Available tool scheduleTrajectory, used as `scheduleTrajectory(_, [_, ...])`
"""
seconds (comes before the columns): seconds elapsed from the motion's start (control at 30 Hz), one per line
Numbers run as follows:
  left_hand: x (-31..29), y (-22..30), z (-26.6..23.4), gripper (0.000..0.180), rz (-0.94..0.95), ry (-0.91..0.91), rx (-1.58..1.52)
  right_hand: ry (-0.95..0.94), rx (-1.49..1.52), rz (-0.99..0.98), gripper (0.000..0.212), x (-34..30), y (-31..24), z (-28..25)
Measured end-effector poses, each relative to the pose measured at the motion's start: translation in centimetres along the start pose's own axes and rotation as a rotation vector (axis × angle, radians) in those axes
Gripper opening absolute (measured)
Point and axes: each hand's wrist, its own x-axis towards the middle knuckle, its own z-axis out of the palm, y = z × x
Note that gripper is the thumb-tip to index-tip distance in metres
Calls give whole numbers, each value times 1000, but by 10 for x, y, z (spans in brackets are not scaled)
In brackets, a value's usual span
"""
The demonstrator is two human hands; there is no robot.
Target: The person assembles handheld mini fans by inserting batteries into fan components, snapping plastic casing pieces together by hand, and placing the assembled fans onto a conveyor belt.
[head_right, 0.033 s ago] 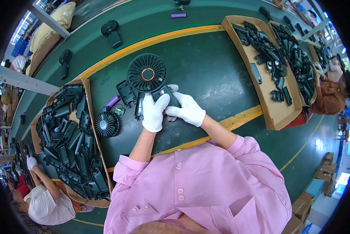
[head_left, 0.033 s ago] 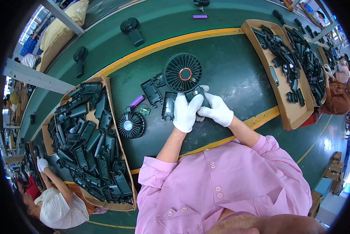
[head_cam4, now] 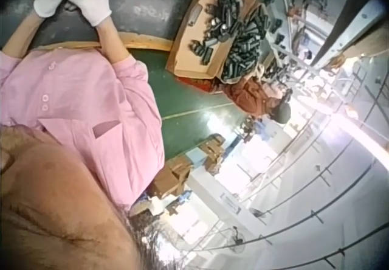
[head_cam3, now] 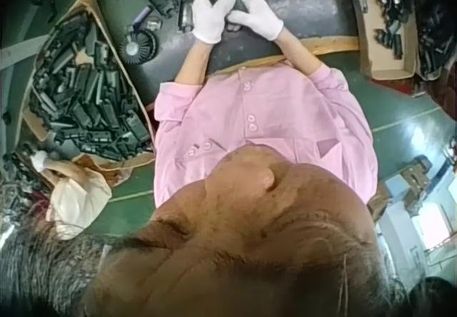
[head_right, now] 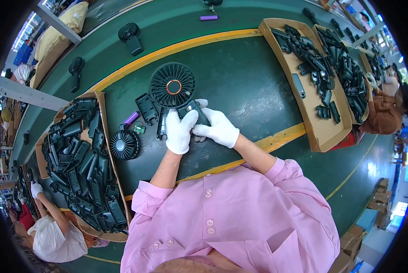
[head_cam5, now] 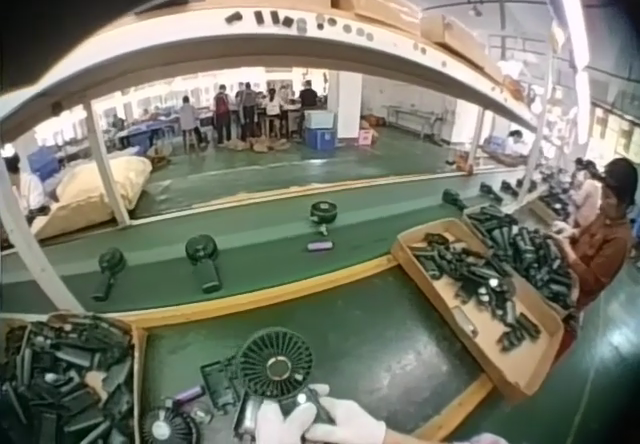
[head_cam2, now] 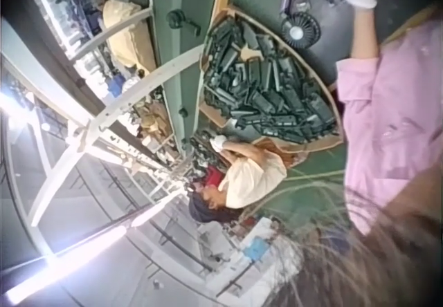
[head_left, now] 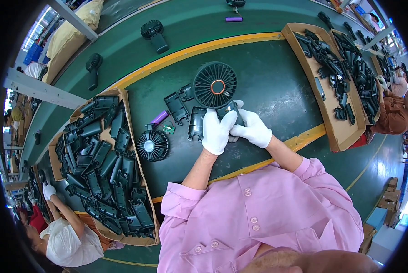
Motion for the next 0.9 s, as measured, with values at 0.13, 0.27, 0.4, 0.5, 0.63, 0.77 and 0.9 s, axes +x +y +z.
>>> scheduleTrajectory(0.13, [0,3,-1,30,-28,31,57,19,-86,-16,31,1,1,1])
scheduleTrajectory(0.27, [5,-1,-1,30,-11,8,90,28,-95,-40,32,2,6,-1])
scheduleTrajectory(0.4, [3,-3,1,35,2,39,-17,35,-101,-66,34,1,5,1])
scheduleTrajectory(0.5, [4,-5,-1,40,0,11,-18,28,-86,-66,36,2,8,0])
scheduleTrajectory(0.63, [5,-2,1,40,0,-2,-48,33,-31,-30,37,1,9,-1])
scheduleTrajectory(0.77, [5,-7,-1,41,17,-7,-91,26,-21,-17,34,0,5,0])
scheduleTrajectory(0.9, [6,-10,0,39,35,20,-93,-6,19,68,32,0,6,-1])
